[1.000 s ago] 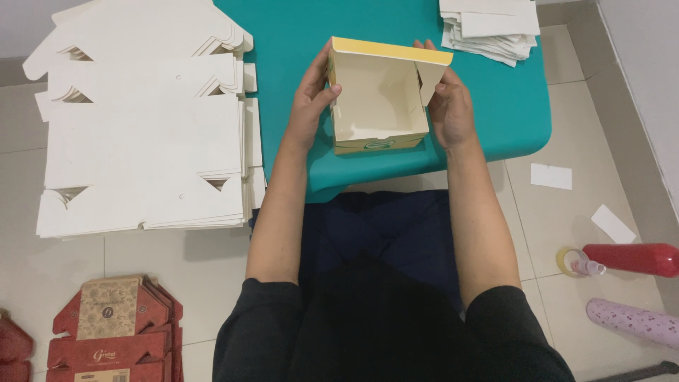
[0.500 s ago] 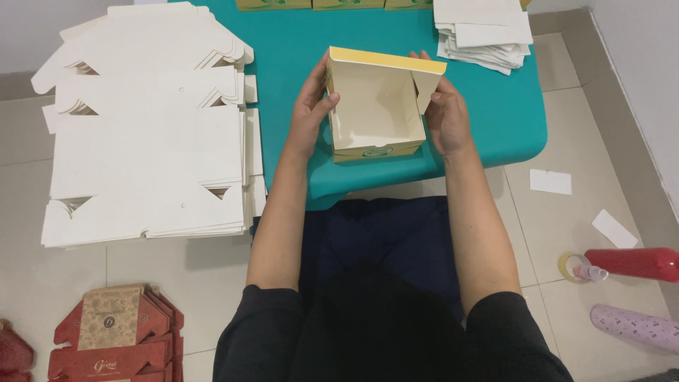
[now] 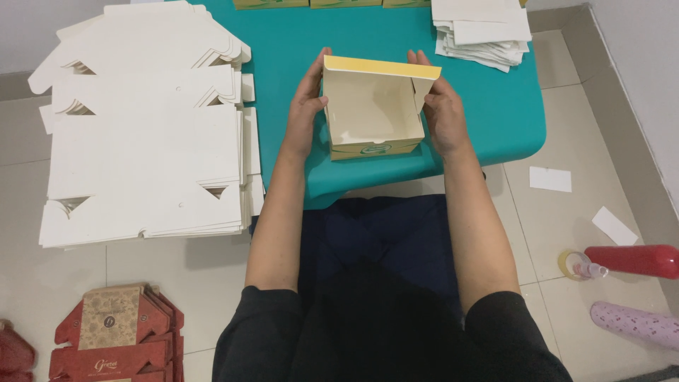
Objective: Assembling cardboard snack boxes by folding templates and tucking tabs.
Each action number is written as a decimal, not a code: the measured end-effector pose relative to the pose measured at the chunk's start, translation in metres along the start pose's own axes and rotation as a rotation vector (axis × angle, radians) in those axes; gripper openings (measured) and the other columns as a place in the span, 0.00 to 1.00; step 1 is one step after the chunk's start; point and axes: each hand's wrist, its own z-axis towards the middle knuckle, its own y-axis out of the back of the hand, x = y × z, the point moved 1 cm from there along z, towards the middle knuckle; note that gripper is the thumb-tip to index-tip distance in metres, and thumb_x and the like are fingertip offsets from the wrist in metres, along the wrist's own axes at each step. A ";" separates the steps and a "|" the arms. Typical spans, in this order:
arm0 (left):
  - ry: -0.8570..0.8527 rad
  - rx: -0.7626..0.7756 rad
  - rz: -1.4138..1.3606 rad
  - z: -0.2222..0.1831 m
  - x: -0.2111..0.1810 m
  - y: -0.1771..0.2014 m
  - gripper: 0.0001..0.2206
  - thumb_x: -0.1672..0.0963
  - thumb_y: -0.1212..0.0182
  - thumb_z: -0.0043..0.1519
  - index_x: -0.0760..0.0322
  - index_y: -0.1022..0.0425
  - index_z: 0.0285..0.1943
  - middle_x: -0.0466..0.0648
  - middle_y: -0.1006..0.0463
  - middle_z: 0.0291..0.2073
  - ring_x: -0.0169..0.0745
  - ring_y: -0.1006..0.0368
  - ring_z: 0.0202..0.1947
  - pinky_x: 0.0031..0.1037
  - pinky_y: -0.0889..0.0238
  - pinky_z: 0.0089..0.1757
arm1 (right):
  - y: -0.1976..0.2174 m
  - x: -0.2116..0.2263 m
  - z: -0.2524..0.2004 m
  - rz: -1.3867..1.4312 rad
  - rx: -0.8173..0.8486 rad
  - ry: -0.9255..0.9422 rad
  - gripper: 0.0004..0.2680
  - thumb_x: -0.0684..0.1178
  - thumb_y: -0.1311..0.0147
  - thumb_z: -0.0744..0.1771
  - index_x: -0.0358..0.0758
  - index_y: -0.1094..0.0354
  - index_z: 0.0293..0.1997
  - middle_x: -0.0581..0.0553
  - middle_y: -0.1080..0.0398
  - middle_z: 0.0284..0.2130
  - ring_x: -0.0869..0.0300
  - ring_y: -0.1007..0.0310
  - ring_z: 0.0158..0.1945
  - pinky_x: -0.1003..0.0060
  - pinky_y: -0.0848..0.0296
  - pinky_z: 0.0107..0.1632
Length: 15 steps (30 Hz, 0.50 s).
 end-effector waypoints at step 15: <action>-0.060 -0.072 0.565 -0.020 -0.028 -0.016 0.22 0.63 0.51 0.61 0.61 0.42 0.66 0.51 0.41 0.66 0.48 0.46 0.68 0.35 0.52 0.65 | -0.009 0.013 -0.026 -0.758 0.048 0.286 0.26 0.32 0.57 0.57 0.37 0.46 0.64 0.38 0.44 0.64 0.48 0.45 0.68 0.58 0.45 0.69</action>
